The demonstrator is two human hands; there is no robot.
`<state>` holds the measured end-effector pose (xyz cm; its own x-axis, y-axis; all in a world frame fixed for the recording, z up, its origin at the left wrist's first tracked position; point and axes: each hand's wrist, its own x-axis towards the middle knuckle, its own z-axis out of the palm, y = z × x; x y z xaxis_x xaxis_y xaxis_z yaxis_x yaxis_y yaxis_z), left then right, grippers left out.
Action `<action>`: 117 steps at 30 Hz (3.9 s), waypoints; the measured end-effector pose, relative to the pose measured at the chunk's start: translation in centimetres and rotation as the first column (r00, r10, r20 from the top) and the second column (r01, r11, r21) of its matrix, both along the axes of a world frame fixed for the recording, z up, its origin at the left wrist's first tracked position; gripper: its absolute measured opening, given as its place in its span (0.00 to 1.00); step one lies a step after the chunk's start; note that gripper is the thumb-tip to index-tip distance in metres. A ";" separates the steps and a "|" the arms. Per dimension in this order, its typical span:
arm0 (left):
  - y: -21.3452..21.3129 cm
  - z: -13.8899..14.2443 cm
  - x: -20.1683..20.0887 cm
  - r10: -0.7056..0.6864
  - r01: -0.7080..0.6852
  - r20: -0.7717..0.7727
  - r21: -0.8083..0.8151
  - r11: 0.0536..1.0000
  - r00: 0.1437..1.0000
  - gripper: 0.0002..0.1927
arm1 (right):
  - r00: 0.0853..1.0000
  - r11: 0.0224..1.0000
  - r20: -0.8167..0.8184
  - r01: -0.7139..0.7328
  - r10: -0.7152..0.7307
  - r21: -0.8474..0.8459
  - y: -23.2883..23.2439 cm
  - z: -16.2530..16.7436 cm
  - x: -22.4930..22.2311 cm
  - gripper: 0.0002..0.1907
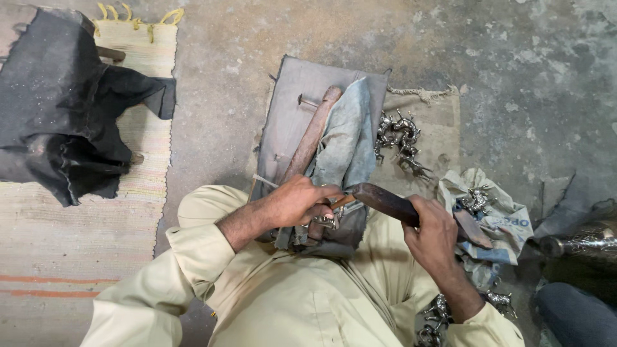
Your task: The person sits cross-legged on the floor and repeatedly hammers small metal pieces held in a wooden clamp. The person uses a hammer to strike the metal parts, adjusting their position between strikes.
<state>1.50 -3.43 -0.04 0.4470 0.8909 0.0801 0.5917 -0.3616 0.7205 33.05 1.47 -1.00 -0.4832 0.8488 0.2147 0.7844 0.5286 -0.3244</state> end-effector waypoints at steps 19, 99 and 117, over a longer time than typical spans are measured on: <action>0.8 0.0 -0.4 -0.098 0.098 0.039 -0.011 0.995 0.994 0.21 | 0.978 0.980 -0.158 0.113 -0.139 -0.166 -1.6 -0.1 -0.2 0.15; 0.5 -0.1 -0.7 0.001 0.004 0.093 -0.060 0.998 0.996 0.21 | 0.953 0.963 -0.239 0.127 -0.185 -0.238 1.3 -1.4 -0.3 0.26; 1.2 0.4 -1.0 -0.071 0.087 0.144 -0.109 0.990 0.987 0.23 | 0.909 0.889 -0.246 0.222 -0.337 -0.399 0.9 -1.4 -0.5 0.16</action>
<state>0.49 -2.27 0.34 0.5080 0.8601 0.0458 0.4553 -0.3133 0.8334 32.53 2.36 -2.41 -0.1746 0.9842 -0.0304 0.7157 0.1056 -0.6904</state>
